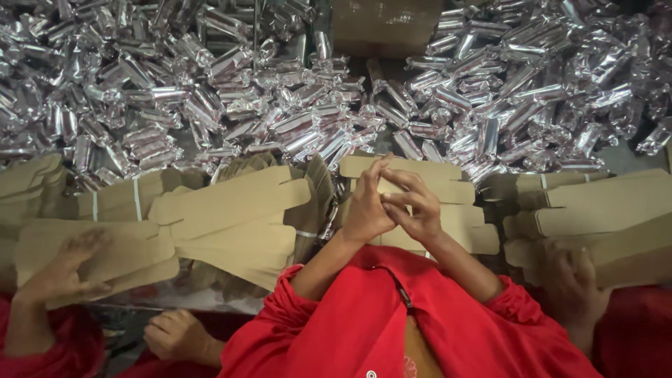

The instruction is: The person folds flat cardboard boxes and places silver-wrapped cylindrical items into them. The process is repeated continuously with items taken from a large pile on the table.

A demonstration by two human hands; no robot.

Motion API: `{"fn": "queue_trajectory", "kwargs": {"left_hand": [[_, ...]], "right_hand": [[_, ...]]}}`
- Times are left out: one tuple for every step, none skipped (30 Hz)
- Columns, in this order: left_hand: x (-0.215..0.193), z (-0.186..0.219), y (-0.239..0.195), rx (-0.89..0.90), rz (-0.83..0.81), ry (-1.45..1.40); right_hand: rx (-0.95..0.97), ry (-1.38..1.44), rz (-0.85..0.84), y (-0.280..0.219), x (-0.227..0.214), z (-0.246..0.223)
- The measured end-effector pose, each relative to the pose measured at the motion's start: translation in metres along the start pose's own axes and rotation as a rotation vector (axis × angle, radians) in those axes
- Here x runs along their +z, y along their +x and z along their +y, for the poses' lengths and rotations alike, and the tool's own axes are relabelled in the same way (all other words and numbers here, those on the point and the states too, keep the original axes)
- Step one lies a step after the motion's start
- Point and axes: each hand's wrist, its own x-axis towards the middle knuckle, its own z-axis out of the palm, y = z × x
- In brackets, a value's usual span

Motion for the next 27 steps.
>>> {"fn": "queue_trajectory", "kwargs": {"left_hand": [[0.001,-0.001,0.0,0.014,0.016,0.021],[0.001,-0.002,0.001,0.028,0.032,0.042],[0.001,-0.002,0.002,0.03,0.023,0.019],[0.001,-0.002,0.003,0.034,0.017,-0.002],[0.0,-0.002,0.005,0.037,0.01,-0.023],[0.001,-0.002,0.007,0.045,0.01,-0.01],[0.001,-0.001,0.009,0.052,0.01,0.004],[0.001,-0.001,0.012,0.059,0.009,0.017],[0.002,0.001,0.014,0.051,-0.008,-0.007],[0.001,0.002,0.017,0.048,-0.029,-0.032],[0.0,0.002,0.02,0.044,-0.05,-0.056],[-0.003,0.002,0.022,0.01,-0.118,-0.094],[-0.009,0.0,0.026,-0.025,-0.187,-0.13],[-0.015,-0.002,0.027,-0.061,-0.26,-0.172],[-0.026,-0.008,0.03,-0.095,-0.341,-0.295],[-0.04,-0.015,0.034,-0.127,-0.421,-0.416],[-0.05,-0.02,0.037,-0.161,-0.501,-0.537],[-0.057,-0.024,0.041,-0.08,-0.547,-0.485],[-0.061,-0.026,0.043,0.002,-0.592,-0.434],[-0.061,-0.026,0.044,0.083,-0.636,-0.387],[-0.052,-0.024,0.044,0.141,-0.628,-0.373],[-0.04,-0.019,0.041,0.2,-0.614,-0.361],[-0.029,-0.014,0.037,0.259,-0.6,-0.351],[-0.02,-0.01,0.032,0.254,-0.635,-0.305],[-0.013,-0.006,0.026,0.25,-0.67,-0.259],[-0.009,-0.006,0.022,0.25,-0.702,-0.208],[-0.01,-0.009,0.02,0.228,-0.74,-0.225]], "right_hand": [[0.052,0.027,0.001,0.001,0.002,-0.002],[0.103,0.056,0.003,0.002,0.003,-0.004],[0.148,0.138,0.076,0.002,0.004,-0.007],[0.19,0.221,0.149,0.003,0.006,-0.01],[0.23,0.305,0.223,0.005,0.005,-0.012],[0.144,0.158,0.179,0.007,0.005,-0.014],[0.058,0.01,0.136,0.009,0.001,-0.015],[-0.027,-0.136,0.092,0.012,-0.001,-0.016],[-0.047,-0.139,0.082,0.014,-0.003,-0.016],[-0.069,-0.144,0.076,0.017,-0.007,-0.015],[-0.091,-0.149,0.07,0.019,-0.011,-0.012],[-0.045,-0.159,0.137,0.021,-0.017,-0.009],[0.002,-0.169,0.204,0.022,-0.025,-0.003],[0.143,-0.144,0.389,0.024,-0.038,0.005],[0.281,-0.117,0.575,0.026,-0.051,0.017],[0.342,-0.091,0.675,0.028,-0.071,0.03],[0.401,-0.065,0.775,0.029,-0.095,0.046],[0.559,0.034,0.758,0.03,-0.112,0.066],[0.714,0.137,0.737,0.027,-0.131,0.086],[0.869,0.244,0.714,0.017,-0.141,0.107],[0.979,0.25,0.676,0.002,-0.142,0.127],[1.093,0.225,0.613,-0.018,-0.132,0.144],[1.195,0.19,0.543,-0.04,-0.117,0.159],[1.282,0.142,0.433,-0.063,-0.094,0.171],[1.342,0.096,0.278,-0.086,-0.069,0.18],[1.383,0.055,0.118,-0.104,-0.043,0.188],[1.389,0.023,-0.049,-0.117,-0.02,0.195]]}}
